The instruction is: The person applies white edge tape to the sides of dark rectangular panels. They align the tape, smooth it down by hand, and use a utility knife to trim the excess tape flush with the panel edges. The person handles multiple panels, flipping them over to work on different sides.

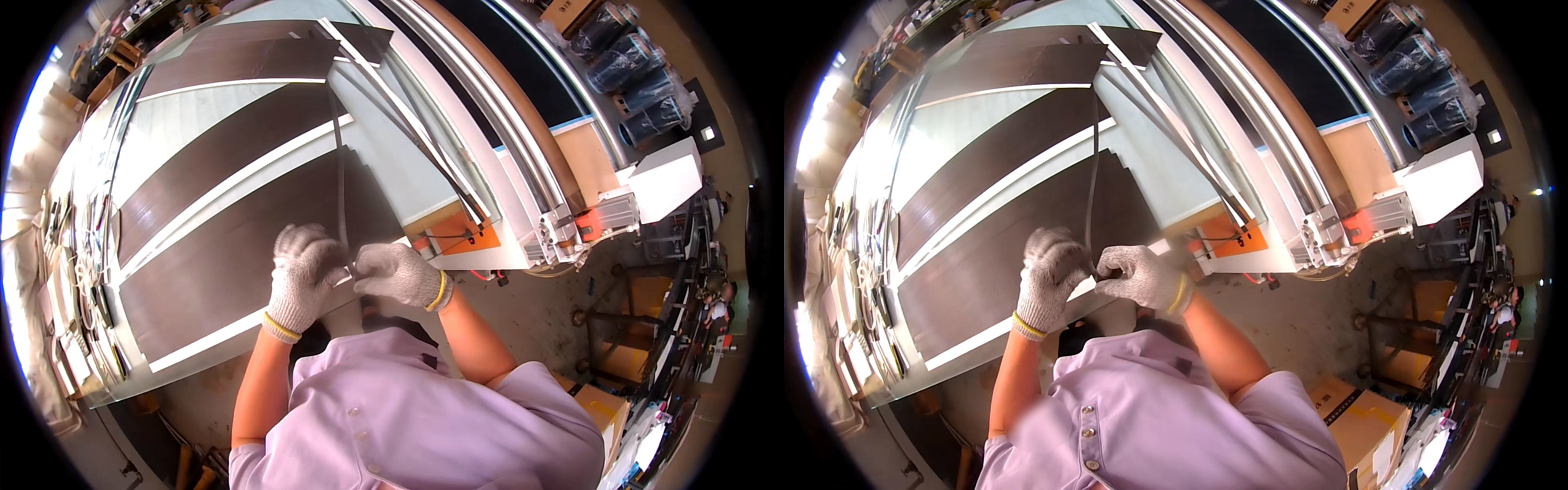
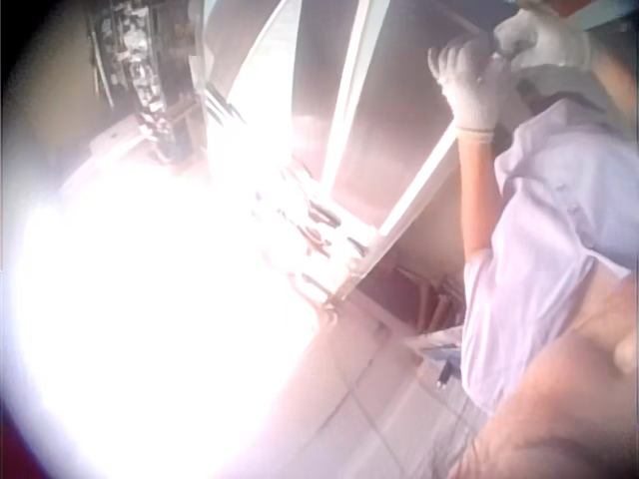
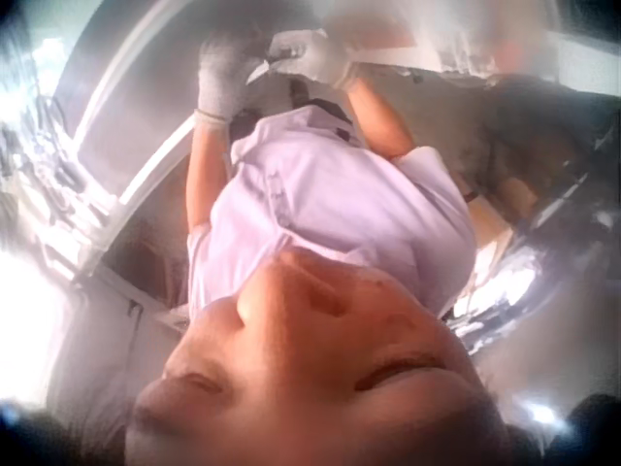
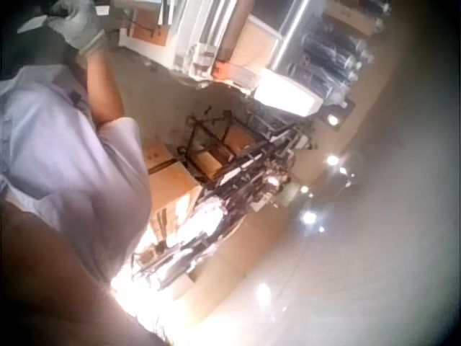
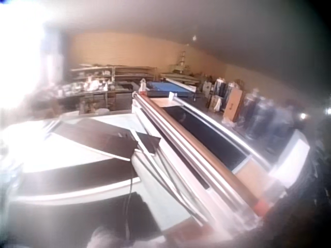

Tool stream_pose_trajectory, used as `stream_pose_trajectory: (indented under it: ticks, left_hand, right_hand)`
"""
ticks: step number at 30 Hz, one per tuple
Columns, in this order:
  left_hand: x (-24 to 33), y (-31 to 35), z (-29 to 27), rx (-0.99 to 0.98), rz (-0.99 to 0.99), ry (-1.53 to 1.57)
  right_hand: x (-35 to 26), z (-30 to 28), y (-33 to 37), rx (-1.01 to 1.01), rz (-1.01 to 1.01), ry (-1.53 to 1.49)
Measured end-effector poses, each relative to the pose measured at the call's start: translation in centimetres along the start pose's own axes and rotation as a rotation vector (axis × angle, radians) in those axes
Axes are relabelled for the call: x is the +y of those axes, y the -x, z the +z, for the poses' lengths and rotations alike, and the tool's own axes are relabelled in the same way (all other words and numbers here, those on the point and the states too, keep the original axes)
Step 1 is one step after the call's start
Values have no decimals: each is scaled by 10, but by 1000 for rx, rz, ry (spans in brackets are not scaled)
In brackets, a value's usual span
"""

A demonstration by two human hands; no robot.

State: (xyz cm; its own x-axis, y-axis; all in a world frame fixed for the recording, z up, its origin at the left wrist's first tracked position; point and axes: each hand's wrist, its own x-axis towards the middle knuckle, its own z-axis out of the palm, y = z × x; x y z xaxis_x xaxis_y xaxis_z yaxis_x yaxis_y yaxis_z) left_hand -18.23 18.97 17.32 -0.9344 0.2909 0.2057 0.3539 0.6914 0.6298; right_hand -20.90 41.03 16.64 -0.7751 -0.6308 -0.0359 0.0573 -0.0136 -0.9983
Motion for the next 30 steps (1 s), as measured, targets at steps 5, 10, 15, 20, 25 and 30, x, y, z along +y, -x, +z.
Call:
stream_pose_trajectory:
  ticks: [5,10,15,20,25,30]
  left_hand:
    - [31,-19,-29,2,135,-68]
    - [24,-9,-37,-155,91,326]
    - [26,5,-23,-124,-224,731]
    - [18,13,-19,-153,-326,883]
    - [18,16,-16,-142,-408,1002]
    - [24,17,-21,-131,-500,1154]
  right_hand:
    - [-30,-7,5,-146,6,206]
    - [-25,-7,4,-196,-54,-265]
    - [-10,-5,-6,-245,139,-683]
    - [0,2,-15,-322,223,-870]
    - [2,6,-16,-307,212,-899]
    - [5,7,-22,-296,165,-810]
